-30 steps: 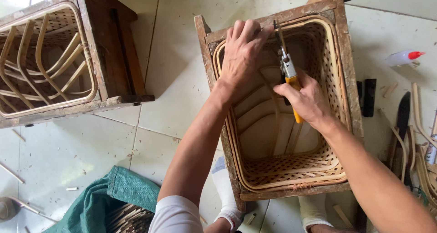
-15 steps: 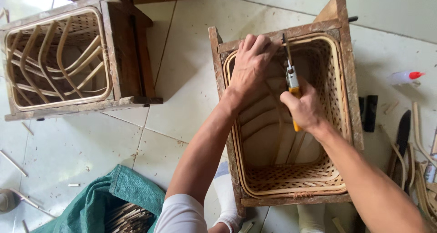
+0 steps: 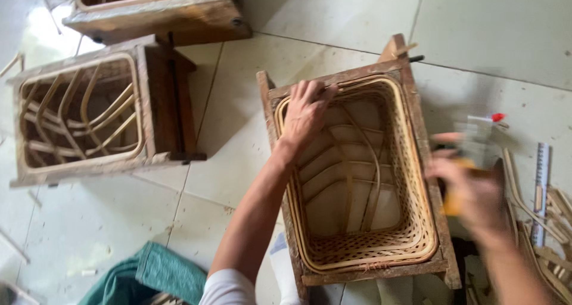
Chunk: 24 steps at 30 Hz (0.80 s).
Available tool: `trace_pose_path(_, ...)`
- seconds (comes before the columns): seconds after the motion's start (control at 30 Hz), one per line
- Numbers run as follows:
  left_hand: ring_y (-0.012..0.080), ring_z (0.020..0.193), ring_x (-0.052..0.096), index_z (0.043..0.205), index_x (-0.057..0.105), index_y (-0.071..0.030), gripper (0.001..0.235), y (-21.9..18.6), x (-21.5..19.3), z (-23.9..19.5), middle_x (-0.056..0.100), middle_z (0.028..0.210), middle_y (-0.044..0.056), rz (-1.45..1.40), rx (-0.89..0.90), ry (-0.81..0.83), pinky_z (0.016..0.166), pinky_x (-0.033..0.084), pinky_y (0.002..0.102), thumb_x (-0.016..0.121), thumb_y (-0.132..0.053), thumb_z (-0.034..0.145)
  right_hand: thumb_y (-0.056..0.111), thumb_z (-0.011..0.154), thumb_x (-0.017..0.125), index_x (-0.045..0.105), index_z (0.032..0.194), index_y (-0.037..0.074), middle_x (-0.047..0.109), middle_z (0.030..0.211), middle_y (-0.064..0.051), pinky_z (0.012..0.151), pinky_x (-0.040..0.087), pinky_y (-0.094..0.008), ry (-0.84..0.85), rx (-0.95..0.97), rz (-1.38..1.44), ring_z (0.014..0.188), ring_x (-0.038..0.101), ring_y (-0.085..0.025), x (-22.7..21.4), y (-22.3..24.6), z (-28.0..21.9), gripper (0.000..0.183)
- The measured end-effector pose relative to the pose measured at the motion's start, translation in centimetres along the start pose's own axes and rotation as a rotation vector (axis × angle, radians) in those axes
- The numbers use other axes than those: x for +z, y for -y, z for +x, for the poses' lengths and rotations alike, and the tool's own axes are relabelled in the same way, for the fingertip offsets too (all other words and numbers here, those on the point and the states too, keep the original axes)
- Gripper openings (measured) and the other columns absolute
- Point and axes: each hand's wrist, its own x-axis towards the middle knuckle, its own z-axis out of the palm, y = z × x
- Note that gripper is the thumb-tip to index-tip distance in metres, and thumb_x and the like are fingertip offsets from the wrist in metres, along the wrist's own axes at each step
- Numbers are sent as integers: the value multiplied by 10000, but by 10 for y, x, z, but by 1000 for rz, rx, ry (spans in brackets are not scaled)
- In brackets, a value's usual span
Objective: The person weaves a rectangular basket using thin wooden strips, inserting them into a wooden mold and securing them with a hammer and glue. The person repeatedly hammers the strips into place and applies adhesive along the edges to reinforce the structure.
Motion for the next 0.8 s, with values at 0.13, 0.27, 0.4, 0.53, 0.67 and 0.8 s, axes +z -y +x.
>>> trace_pose_path(0.13, 301, 1060, 508, 1389, 647, -98, 606, 3, 4, -2, 539, 1105, 103, 4, 24, 70, 983, 434, 448, 626, -15, 788, 265, 956, 739, 554, 1312, 6, 666, 1143, -194, 786, 594, -346, -353, 152, -427, 920, 675, -245, -133, -112, -28, 478)
trace_pose_path(0.27, 232, 1016, 496, 1520, 623, -207, 638, 7, 3, 3, 541, 1090, 51, 184, 113, 122, 993, 446, 376, 598, 72, 947, 343, 908, 844, 550, 1253, -74, 676, 1036, -236, 777, 582, -399, -412, 220, -956, 858, 686, -315, -201, -212, -42, 616)
trace_pose_path(0.4, 253, 1025, 521, 1356, 700, -210, 559, 4, -8, 8, 539, 1045, 53, 74, 95, 121, 968, 450, 408, 675, -23, 830, 387, 876, 890, 562, 1170, -107, 691, 909, -245, 673, 581, -410, -334, 355, -1080, 726, 694, -322, -205, -246, -27, 661)
trace_pose_path(0.53, 237, 1032, 547, 1181, 761, -202, 344, -6, -9, 14, 572, 1061, 29, 22, 87, 7, 928, 443, 399, 752, -132, 844, 344, 918, 835, 590, 1204, -72, 719, 900, -218, 577, 592, -364, -324, 261, -904, 690, 708, -268, -179, -190, 2, 562)
trace_pose_path(0.67, 222, 1003, 558, 1145, 758, -131, 236, -12, -9, 19, 604, 1037, 8, 0, 77, -3, 905, 440, 390, 777, -173, 913, 225, 976, 656, 680, 1152, 22, 790, 943, -117, 648, 634, -277, -111, -8, -305, 824, 774, -173, -74, -66, 20, 269)
trace_pose_path(0.8, 214, 994, 573, 1105, 745, -117, 195, -19, -10, 22, 626, 1025, 19, -52, 47, -31, 915, 447, 384, 771, -150, 915, 265, 976, 591, 651, 1213, -12, 742, 1085, -199, 844, 649, -350, 183, 443, 542, 972, 758, -246, 77, 2, 98, 369)
